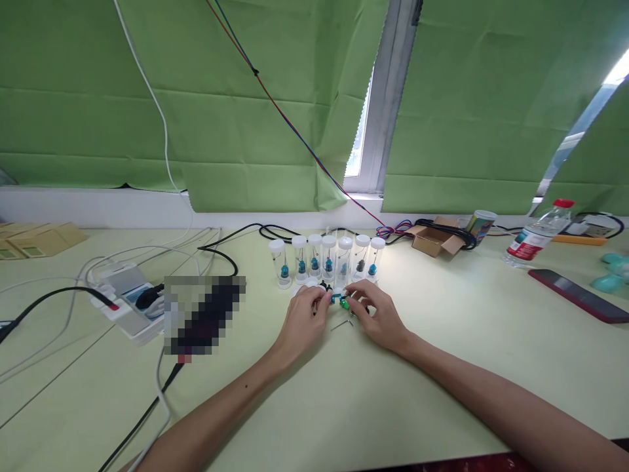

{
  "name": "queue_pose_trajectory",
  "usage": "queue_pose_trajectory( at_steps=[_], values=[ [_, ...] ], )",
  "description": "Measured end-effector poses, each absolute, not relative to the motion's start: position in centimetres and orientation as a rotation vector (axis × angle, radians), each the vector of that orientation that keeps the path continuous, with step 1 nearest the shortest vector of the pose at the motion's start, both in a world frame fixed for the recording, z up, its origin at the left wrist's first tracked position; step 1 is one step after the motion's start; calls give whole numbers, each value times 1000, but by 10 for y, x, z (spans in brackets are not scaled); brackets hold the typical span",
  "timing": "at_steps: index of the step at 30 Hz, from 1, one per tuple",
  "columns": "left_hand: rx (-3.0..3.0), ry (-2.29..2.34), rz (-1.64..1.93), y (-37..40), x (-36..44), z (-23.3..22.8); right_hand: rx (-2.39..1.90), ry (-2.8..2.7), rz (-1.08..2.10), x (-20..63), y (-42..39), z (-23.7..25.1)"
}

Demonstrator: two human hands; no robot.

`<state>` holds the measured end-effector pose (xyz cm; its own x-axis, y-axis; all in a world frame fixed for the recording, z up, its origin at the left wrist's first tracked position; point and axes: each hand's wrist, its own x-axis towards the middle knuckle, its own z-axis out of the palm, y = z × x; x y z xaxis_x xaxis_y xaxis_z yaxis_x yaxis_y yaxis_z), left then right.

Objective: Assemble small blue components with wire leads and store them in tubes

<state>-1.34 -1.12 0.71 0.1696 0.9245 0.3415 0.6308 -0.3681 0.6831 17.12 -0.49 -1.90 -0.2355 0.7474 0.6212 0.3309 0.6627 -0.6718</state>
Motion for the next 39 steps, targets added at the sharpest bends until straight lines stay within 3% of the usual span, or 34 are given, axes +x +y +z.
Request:
queue_pose_trajectory(
  at_steps=[39],
  values=[
    [2311,1506,1052,-10,-11,-7,-838,-1907,445,173,-2,-19]
  ],
)
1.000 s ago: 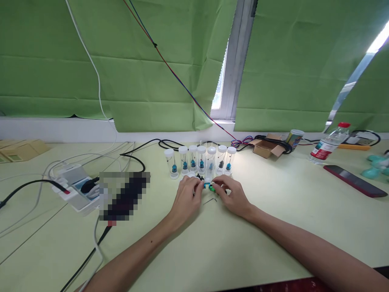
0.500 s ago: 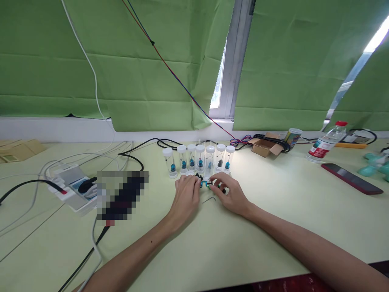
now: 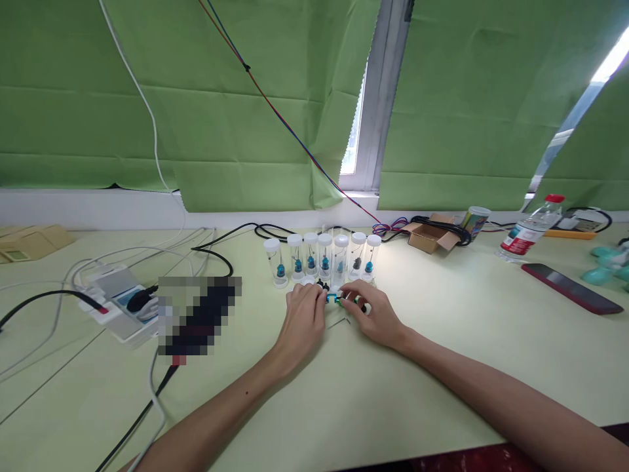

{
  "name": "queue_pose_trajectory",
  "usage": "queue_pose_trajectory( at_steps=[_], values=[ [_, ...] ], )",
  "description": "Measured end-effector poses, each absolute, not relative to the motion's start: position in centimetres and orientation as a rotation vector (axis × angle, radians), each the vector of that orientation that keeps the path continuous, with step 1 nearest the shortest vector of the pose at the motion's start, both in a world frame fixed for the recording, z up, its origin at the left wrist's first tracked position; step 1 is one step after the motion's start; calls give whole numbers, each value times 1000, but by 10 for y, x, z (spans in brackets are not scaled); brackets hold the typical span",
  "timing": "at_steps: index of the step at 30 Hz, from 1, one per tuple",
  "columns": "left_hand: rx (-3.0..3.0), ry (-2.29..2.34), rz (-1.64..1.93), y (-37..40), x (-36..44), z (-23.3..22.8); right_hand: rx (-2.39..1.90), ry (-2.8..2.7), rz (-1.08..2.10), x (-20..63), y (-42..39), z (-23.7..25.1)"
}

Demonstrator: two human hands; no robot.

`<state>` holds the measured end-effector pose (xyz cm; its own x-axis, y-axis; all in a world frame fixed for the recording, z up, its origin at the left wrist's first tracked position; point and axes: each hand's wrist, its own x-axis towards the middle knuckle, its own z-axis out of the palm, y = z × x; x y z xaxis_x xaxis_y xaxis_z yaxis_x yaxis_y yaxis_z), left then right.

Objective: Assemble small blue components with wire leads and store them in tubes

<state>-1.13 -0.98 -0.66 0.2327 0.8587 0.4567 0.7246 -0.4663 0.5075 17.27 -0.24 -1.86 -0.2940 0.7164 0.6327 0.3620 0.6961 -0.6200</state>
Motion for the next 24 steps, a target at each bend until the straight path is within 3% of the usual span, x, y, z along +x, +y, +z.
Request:
queue_pose_trajectory(
  at_steps=[24],
  values=[
    [2228,1494,1134,-11,-9,-5,-805,-1974,470,175,-5,-17]
  ],
)
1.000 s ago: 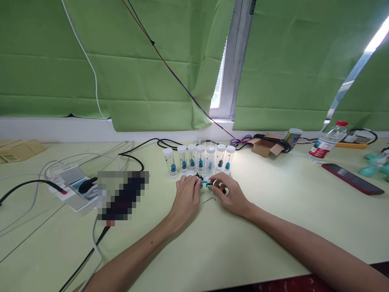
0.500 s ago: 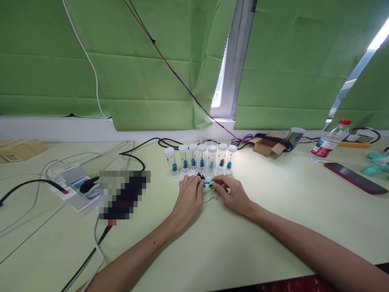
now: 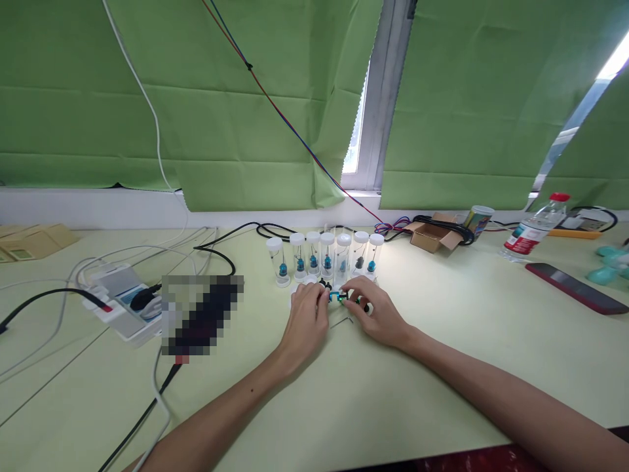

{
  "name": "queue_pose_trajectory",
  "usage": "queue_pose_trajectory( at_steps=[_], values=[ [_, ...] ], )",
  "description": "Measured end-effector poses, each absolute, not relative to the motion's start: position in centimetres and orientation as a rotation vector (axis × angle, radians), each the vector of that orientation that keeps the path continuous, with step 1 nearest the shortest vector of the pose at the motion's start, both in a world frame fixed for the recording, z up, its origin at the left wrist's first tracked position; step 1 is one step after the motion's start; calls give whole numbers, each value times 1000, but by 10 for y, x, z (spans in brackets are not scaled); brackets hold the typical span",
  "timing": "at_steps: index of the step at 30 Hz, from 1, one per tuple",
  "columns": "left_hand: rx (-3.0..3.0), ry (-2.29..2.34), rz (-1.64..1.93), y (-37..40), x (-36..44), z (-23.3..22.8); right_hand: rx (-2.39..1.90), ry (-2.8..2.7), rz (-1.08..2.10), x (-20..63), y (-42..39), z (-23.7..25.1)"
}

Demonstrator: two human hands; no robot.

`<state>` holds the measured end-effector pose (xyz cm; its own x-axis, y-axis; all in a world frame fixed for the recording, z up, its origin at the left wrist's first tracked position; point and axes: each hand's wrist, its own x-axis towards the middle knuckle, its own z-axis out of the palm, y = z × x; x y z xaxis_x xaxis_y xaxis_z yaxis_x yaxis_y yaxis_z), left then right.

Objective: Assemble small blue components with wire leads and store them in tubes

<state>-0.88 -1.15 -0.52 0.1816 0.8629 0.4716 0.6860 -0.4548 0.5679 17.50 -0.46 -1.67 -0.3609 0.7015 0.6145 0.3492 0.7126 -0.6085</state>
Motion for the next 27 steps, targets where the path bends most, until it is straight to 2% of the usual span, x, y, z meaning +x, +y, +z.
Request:
queue_pose_trajectory(
  at_steps=[27],
  values=[
    [2259,1522,1065,-11,-8,-7,-923,-2012,424,174,-5,-14]
  ],
)
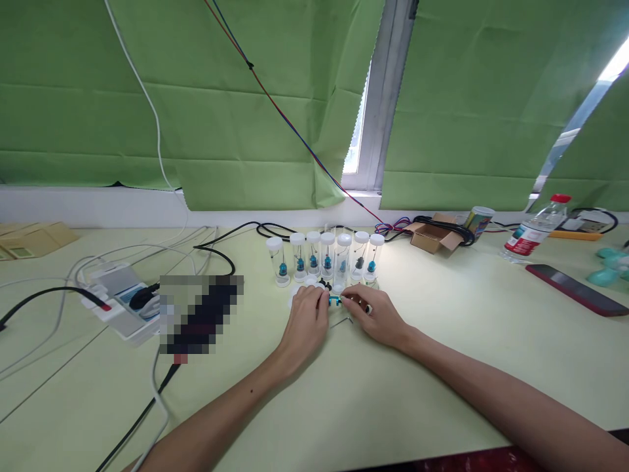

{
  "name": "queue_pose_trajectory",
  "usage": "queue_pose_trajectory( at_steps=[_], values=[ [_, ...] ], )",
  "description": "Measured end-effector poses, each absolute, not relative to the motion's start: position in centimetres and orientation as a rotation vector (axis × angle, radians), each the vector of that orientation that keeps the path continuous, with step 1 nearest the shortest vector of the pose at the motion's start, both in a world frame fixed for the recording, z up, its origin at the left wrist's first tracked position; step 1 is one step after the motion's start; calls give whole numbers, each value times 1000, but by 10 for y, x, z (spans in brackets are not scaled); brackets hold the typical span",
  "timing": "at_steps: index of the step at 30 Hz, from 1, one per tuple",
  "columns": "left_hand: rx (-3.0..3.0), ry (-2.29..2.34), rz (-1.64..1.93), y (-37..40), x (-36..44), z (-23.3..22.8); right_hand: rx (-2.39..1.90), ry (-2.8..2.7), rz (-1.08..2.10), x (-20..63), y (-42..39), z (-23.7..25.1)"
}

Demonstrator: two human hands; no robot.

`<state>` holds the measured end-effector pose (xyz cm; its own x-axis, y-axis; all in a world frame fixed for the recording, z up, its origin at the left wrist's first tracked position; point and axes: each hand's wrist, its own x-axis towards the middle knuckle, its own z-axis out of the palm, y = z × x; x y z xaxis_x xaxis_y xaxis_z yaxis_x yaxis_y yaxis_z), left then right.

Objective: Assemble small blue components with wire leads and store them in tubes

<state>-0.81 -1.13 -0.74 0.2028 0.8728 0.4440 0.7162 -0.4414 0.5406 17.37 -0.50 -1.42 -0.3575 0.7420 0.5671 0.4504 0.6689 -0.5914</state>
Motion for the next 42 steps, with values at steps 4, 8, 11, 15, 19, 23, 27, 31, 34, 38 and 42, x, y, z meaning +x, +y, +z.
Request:
queue_pose_trajectory(
  at_steps=[4,8,11,15,19,23,27,31,34,38,42],
  values=[
    [2211,1542,1080,-11,-9,-7,-857,-2010,481,175,-6,-14],
    [2188,1538,1097,-11,-9,-8,-802,-2027,492,175,-6,-16],
    [2192,1525,1106,-10,-8,-8,-795,-2036,464,175,-5,-17],
    [2217,1512,1121,-10,-8,-9,-812,-2036,442,175,-4,-20],
    [2244,1494,1121,-10,-8,-10,-854,-2016,421,175,-2,-22],
    [2250,1492,1114,-9,-8,-11,-893,-2012,406,174,-1,-21],
    [2248,1496,1110,-8,-8,-11,-912,-2005,402,173,-2,-18],
    [2221,1517,1134,-7,-9,-12,-868,-1999,451,174,-4,-15],
    [2205,1522,1146,-6,-9,-12,-808,-2025,467,174,-5,-14],
    [2209,1524,1151,-6,-8,-13,-799,-2039,451,175,-4,-16],
    [2234,1522,1139,-7,-9,-13,-821,-2038,441,175,-2,-19]
  ],
)
